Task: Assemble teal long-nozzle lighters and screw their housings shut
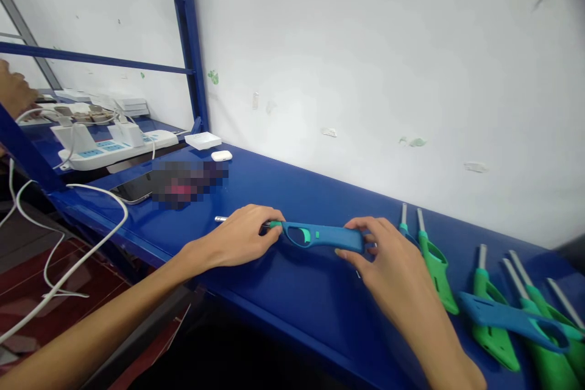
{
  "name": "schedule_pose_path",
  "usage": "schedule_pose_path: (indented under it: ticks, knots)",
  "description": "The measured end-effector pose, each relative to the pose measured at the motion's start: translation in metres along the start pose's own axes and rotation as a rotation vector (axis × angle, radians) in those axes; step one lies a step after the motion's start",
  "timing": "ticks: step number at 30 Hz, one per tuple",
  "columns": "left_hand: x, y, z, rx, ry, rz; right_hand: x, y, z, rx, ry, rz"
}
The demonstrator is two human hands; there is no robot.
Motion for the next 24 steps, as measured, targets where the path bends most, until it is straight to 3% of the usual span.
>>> schedule_pose_path:
  ticks: [12, 24]
  knots:
    - [0.001, 0.001, 0.004, 0.073, -0.030, 0.013, -0.003, -0.001, -0.009, 0.105, 0.024, -0.040]
    - [-0.004, 0.002, 0.015, 0.044, -0.136, 0.044, -0.016, 0.006, -0.027, 0.208, 0.020, -0.192]
Point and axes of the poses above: each hand's wrist, its own y-axis away from the middle knuckle, its own x-axis out of the back of the hand, z = x × y, the point moved 9 cm from there along -y, towards the middle knuckle, and after that the axes turned 4 degrees about y, right-handed, at the moved point
